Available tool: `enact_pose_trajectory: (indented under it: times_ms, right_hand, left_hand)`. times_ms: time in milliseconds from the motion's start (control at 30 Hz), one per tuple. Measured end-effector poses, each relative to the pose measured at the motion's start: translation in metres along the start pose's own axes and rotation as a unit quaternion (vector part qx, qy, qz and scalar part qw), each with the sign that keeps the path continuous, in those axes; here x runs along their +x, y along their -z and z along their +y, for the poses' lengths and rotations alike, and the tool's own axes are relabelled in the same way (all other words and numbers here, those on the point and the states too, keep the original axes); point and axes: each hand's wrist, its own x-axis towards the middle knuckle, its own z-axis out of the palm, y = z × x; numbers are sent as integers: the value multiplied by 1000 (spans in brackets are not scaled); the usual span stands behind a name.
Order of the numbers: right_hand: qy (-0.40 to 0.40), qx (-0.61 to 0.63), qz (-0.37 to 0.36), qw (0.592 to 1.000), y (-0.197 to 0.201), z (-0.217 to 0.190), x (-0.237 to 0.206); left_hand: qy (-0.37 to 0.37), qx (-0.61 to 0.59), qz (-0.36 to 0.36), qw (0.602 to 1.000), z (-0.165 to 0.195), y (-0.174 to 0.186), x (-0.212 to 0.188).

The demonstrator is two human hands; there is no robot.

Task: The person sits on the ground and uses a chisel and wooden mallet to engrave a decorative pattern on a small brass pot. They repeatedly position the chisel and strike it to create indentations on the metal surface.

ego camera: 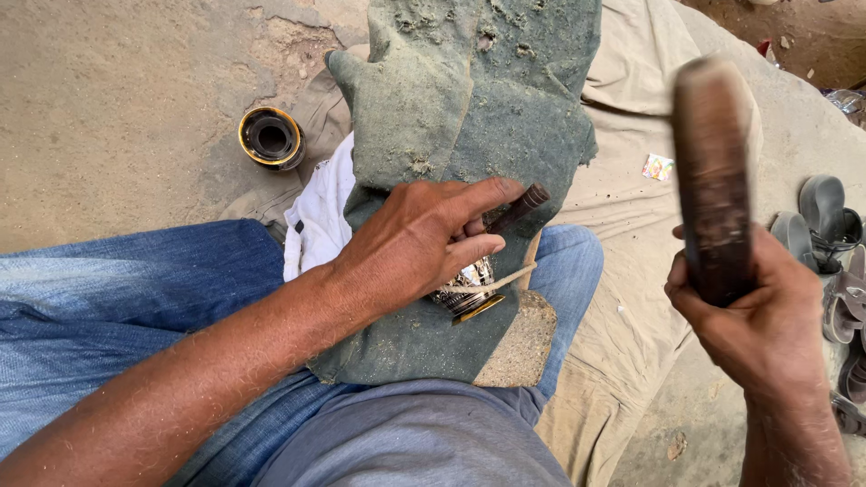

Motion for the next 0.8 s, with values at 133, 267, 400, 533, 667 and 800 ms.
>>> enact_pose_trajectory:
  times_ms: [133,267,400,533,667,800]
  right_hand:
    - [-2,-108,-95,990,5,-1,1]
    - [24,-137,-30,990,4,5,0]
    - [35,-118,-42,992,-2,14,-5]
    - [40,-45,-5,998,-6,15,-9]
    - [12,-52,-33,998,-10,11,-13]
    - [66,-49,-3,997,-14,8,-21]
  left_hand:
    - [8,-2,-18,1000,-2,1,1]
    - [13,-8,-37,999,-4,4,2]
    - [-2,4,-40,999,-5,6,2]
    - [7,-9,-56,998,-7,7,4]
    - [-20,-23,-65,997,-9,8,7]
    - [-11,-19,-86,996,-11,11,8]
